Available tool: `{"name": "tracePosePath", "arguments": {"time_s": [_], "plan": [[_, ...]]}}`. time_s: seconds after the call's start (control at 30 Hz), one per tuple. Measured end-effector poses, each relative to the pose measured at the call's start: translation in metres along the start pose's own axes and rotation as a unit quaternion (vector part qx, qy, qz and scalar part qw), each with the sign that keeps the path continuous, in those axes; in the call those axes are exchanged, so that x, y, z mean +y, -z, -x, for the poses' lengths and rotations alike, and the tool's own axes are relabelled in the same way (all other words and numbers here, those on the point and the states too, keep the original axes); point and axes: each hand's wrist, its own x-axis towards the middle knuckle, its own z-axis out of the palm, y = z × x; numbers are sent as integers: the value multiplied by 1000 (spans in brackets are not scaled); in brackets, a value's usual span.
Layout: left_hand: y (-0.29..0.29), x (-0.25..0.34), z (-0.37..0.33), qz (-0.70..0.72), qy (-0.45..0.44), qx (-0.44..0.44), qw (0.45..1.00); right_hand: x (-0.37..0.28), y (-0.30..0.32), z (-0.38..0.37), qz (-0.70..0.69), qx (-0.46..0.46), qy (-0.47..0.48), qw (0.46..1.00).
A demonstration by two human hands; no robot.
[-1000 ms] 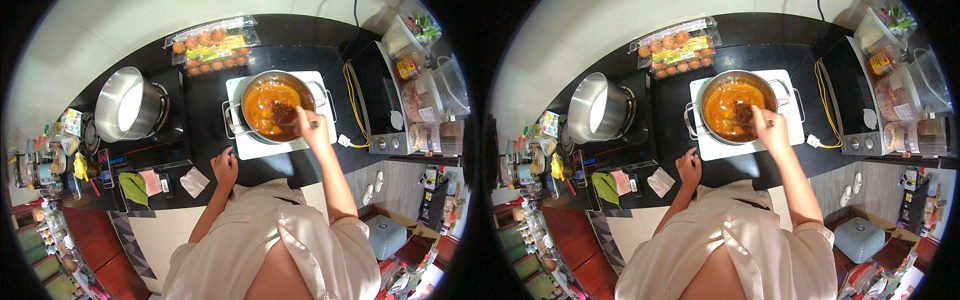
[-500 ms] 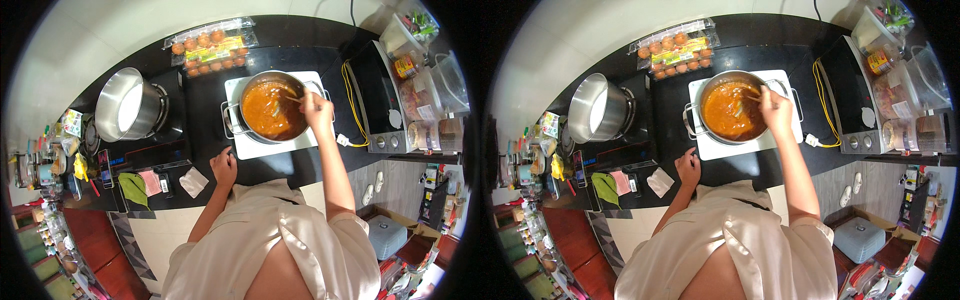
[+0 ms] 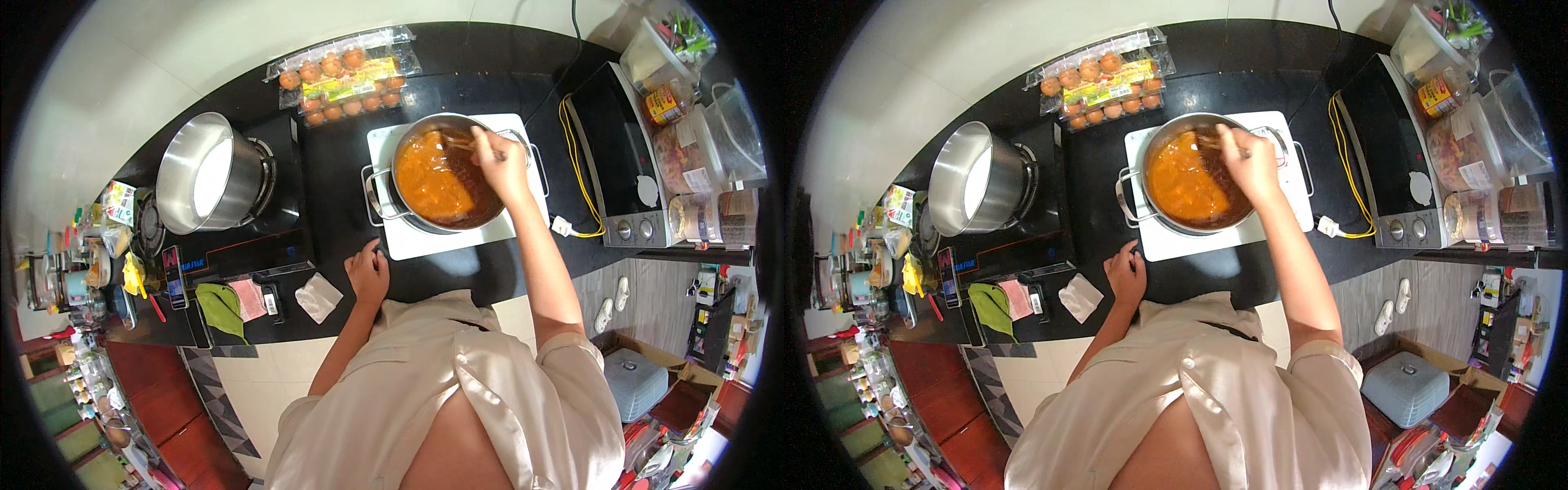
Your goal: The person stirs a dark sauce in a pot on a portable induction burner with a spoon, then pours a white liquid from a metal pot into the sauce and continues to stir the mixture.
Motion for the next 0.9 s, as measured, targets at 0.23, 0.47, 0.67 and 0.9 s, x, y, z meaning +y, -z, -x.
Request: {"name": "tracePosePath", "arguments": {"time_s": [0.23,0.47,0.67,0.9], "plan": [[-1,-5,1,-1,17,-9,1000,-37,25,18,-87,-249,17,964],[0,-2,-1,5,9,-9,1000,-31,42,-34,86,-131,182,971],[-2,-3,0,1,-1,11,1000,-35,59,-14,237,-157,218,934],[0,-1,2,-1,15,-12,1000,-37,52,21,-58,-178,-278,942]]}}
